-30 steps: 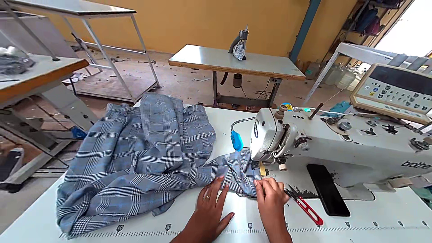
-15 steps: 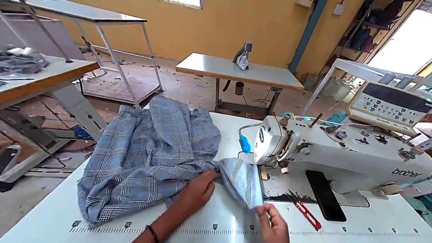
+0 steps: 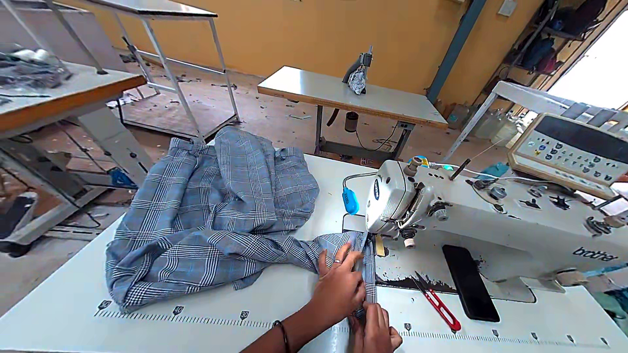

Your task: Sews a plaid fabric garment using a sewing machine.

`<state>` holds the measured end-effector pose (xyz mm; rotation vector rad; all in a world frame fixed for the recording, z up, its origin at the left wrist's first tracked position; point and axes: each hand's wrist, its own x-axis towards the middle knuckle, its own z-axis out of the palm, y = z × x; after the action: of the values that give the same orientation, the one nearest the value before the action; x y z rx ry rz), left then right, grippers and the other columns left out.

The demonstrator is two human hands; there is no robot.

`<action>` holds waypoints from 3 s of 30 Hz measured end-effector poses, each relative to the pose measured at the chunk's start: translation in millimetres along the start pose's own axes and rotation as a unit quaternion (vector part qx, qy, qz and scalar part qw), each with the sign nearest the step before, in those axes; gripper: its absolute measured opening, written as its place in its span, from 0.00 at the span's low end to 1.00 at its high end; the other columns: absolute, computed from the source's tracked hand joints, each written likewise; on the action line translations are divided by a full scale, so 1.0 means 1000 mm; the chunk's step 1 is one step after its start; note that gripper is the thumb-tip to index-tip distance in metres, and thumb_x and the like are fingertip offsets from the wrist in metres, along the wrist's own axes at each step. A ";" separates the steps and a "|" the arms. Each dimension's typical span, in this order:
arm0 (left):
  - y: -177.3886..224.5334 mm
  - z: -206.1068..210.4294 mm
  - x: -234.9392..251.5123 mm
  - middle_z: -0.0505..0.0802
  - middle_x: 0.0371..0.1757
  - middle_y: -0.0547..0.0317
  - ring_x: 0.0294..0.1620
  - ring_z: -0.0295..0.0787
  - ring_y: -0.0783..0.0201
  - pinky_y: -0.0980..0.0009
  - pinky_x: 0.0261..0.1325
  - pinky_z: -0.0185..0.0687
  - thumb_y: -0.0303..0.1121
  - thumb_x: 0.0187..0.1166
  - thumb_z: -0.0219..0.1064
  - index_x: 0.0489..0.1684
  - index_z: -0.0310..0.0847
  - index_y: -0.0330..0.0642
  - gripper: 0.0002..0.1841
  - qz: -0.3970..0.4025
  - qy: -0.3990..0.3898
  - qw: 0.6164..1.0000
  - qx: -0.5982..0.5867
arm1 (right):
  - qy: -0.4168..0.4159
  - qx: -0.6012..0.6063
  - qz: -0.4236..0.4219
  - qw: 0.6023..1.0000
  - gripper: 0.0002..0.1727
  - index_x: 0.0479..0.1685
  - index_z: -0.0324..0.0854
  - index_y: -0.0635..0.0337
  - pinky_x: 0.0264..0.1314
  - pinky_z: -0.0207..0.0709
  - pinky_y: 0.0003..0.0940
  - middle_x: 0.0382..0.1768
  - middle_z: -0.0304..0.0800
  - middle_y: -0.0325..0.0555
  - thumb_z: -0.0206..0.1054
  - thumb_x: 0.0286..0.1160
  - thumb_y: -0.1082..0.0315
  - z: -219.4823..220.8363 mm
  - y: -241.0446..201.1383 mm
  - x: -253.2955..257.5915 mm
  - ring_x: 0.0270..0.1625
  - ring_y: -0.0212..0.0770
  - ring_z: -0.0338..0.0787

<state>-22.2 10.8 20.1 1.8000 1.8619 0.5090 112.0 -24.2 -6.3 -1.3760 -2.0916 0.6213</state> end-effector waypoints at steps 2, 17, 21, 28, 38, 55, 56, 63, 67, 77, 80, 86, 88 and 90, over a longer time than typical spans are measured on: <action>-0.003 0.004 0.000 0.67 0.91 0.47 0.97 0.40 0.41 0.22 0.83 0.18 0.37 0.84 0.58 0.49 0.92 0.37 0.17 -0.005 0.011 1.000 -0.013 | -0.001 0.015 0.006 1.000 0.13 0.49 0.85 0.77 0.52 0.69 0.70 0.46 0.91 0.67 0.70 0.69 0.75 0.000 0.001 0.000 0.55 0.68 0.89; -0.027 0.028 0.009 0.94 0.57 0.47 0.77 0.81 0.42 0.22 0.73 0.54 0.32 0.79 0.56 0.47 0.93 0.41 0.16 0.190 0.114 0.975 0.031 | -0.003 0.060 0.034 0.998 0.11 0.43 0.85 0.79 0.51 0.70 0.69 0.40 0.90 0.67 0.68 0.71 0.75 -0.002 0.010 0.010 0.49 0.67 0.90; -0.034 0.025 0.019 0.93 0.58 0.45 0.79 0.79 0.41 0.22 0.74 0.50 0.33 0.80 0.53 0.51 0.93 0.43 0.18 0.184 0.109 0.976 0.028 | 0.020 0.061 0.016 0.998 0.11 0.42 0.86 0.76 0.49 0.70 0.66 0.38 0.90 0.63 0.69 0.71 0.73 0.006 0.017 0.022 0.47 0.64 0.90; -0.060 0.013 0.045 0.91 0.60 0.42 0.76 0.81 0.39 0.23 0.74 0.52 0.32 0.83 0.50 0.55 0.92 0.43 0.19 0.259 0.089 0.962 0.017 | 0.019 0.080 0.007 0.997 0.12 0.44 0.86 0.73 0.52 0.67 0.68 0.41 0.90 0.61 0.70 0.72 0.69 0.015 0.025 0.048 0.49 0.62 0.89; -0.056 -0.065 0.055 0.93 0.37 0.45 0.50 0.93 0.44 0.34 0.63 0.74 0.34 0.74 0.71 0.30 0.89 0.35 0.10 0.400 0.023 0.899 0.179 | -0.029 0.134 0.011 0.990 0.12 0.45 0.90 0.70 0.60 0.65 0.71 0.46 0.91 0.60 0.71 0.73 0.68 0.009 0.036 0.074 0.57 0.61 0.87; -0.022 0.031 -0.004 0.92 0.42 0.50 0.49 0.91 0.47 0.38 0.55 0.72 0.36 0.82 0.55 0.47 0.93 0.43 0.17 0.209 0.142 0.962 0.100 | -0.017 0.062 -0.068 0.996 0.08 0.32 0.91 0.72 0.63 0.71 0.71 0.51 0.96 0.61 0.74 0.63 0.72 -0.008 0.034 0.013 0.62 0.60 0.92; -0.022 0.029 -0.004 0.92 0.44 0.48 0.50 0.91 0.45 0.36 0.56 0.71 0.36 0.83 0.54 0.49 0.93 0.42 0.18 0.201 0.124 0.968 0.084 | -0.018 0.061 -0.067 0.996 0.08 0.33 0.91 0.72 0.63 0.70 0.71 0.51 0.96 0.60 0.74 0.62 0.72 -0.007 0.035 0.014 0.62 0.60 0.92; -0.023 0.012 0.011 0.89 0.55 0.40 0.63 0.84 0.38 0.28 0.65 0.60 0.38 0.87 0.49 0.65 0.89 0.43 0.22 0.135 0.012 0.990 0.029 | -0.012 0.084 -0.054 0.995 0.08 0.33 0.91 0.71 0.62 0.67 0.73 0.53 0.95 0.60 0.75 0.59 0.73 0.000 0.037 0.032 0.62 0.61 0.91; -0.026 0.003 0.024 0.88 0.60 0.38 0.67 0.81 0.37 0.28 0.67 0.57 0.38 0.88 0.48 0.68 0.87 0.44 0.23 0.119 -0.012 0.992 0.038 | -0.017 0.091 -0.052 0.994 0.08 0.34 0.92 0.69 0.63 0.66 0.73 0.54 0.94 0.57 0.75 0.61 0.72 0.005 0.041 0.047 0.63 0.58 0.91; -0.045 0.001 0.050 0.88 0.71 0.45 0.78 0.79 0.43 0.30 0.75 0.56 0.37 0.89 0.47 0.62 0.89 0.39 0.22 0.199 0.022 0.976 0.089 | -0.054 0.082 -0.038 0.994 0.11 0.42 0.92 0.69 0.70 0.62 0.72 0.59 0.93 0.56 0.76 0.65 0.69 0.008 0.044 0.079 0.66 0.57 0.88; -0.037 0.012 0.031 0.91 0.66 0.46 0.74 0.83 0.44 0.28 0.74 0.57 0.39 0.91 0.46 0.57 0.90 0.37 0.23 0.166 0.054 0.983 0.060 | -0.048 0.064 -0.055 0.995 0.08 0.37 0.91 0.68 0.66 0.64 0.73 0.57 0.93 0.57 0.74 0.63 0.72 0.003 0.041 0.067 0.65 0.58 0.89; -0.028 0.019 0.024 0.89 0.70 0.49 0.77 0.81 0.45 0.26 0.73 0.56 0.41 0.92 0.44 0.65 0.88 0.42 0.25 0.106 0.060 0.992 0.046 | -0.027 0.067 -0.045 0.996 0.05 0.33 0.91 0.68 0.63 0.64 0.75 0.56 0.94 0.57 0.72 0.60 0.76 0.004 0.039 0.064 0.64 0.59 0.90; -0.027 0.014 0.028 0.87 0.73 0.48 0.80 0.77 0.45 0.25 0.75 0.52 0.42 0.92 0.44 0.68 0.86 0.42 0.25 0.094 0.029 0.994 0.039 | -0.033 0.070 -0.038 0.996 0.06 0.34 0.91 0.67 0.65 0.63 0.75 0.57 0.93 0.56 0.72 0.61 0.76 0.006 0.043 0.068 0.65 0.58 0.89; -0.025 0.007 0.032 0.86 0.75 0.48 0.82 0.74 0.46 0.26 0.77 0.49 0.43 0.93 0.43 0.70 0.85 0.43 0.25 0.078 -0.007 0.996 0.032 | -0.035 0.072 -0.032 0.996 0.05 0.33 0.91 0.67 0.66 0.62 0.74 0.57 0.93 0.55 0.73 0.61 0.75 0.006 0.044 0.072 0.65 0.57 0.89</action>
<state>-38.6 40.5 -3.3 1.9982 1.7559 0.4963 114.7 58.2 -25.0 -1.2177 -2.0929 0.7878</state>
